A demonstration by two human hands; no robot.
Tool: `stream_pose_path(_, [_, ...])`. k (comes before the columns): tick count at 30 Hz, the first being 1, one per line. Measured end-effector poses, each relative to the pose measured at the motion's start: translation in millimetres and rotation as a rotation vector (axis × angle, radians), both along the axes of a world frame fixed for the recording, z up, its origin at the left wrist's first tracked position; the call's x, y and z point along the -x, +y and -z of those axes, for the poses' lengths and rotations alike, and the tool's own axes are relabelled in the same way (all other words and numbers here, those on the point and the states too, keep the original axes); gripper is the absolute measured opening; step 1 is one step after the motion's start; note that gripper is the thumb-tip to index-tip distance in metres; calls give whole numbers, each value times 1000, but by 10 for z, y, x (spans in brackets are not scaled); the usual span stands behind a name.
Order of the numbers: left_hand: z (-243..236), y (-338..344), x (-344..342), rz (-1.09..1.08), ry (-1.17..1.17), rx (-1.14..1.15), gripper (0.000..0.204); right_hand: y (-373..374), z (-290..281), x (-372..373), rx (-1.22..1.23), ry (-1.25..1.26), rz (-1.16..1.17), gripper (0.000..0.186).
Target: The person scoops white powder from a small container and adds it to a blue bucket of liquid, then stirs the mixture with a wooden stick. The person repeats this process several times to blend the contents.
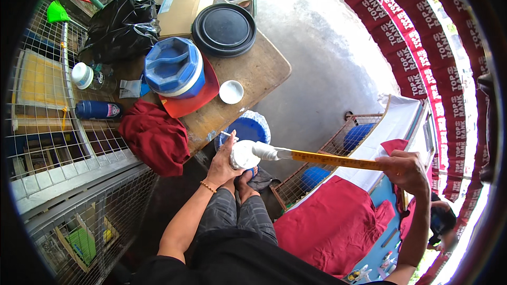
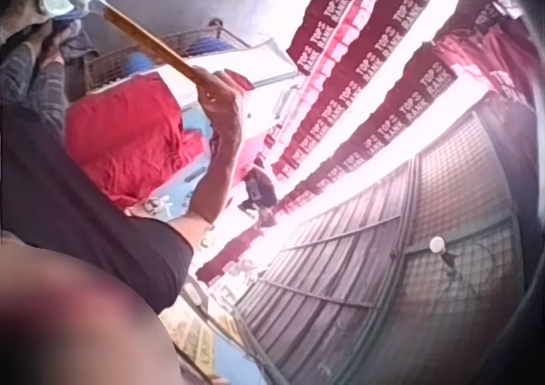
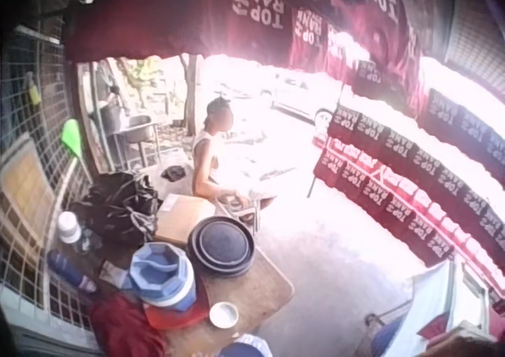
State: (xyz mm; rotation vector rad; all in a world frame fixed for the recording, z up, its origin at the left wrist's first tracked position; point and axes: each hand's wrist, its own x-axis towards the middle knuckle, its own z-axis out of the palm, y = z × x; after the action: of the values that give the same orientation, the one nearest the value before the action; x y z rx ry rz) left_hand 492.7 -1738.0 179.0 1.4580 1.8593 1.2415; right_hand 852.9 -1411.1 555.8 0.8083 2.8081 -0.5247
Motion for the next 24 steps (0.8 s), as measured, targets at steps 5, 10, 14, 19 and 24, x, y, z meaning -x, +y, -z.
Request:
stream_pose_path(5, [-112,93,-52,10,-39,-22,145,-149,-27,387,-101,-44,-153,38])
stream_pose_path(10, [-162,105,-44,16,4,-31,149,-366,-53,744,-247,-48,-273,38])
stream_pose_path(14, [-187,117,-68,-9,23,-51,151,-642,-34,983,-394,-20,-364,34])
stream_pose_path(19, [-254,177,-120,-101,21,-38,150,-976,-38,1112,-503,-60,-504,34])
stream_pose_path(24, [-272,245,-94,-162,6,-39,150,-1093,-154,1052,-540,-116,-551,35])
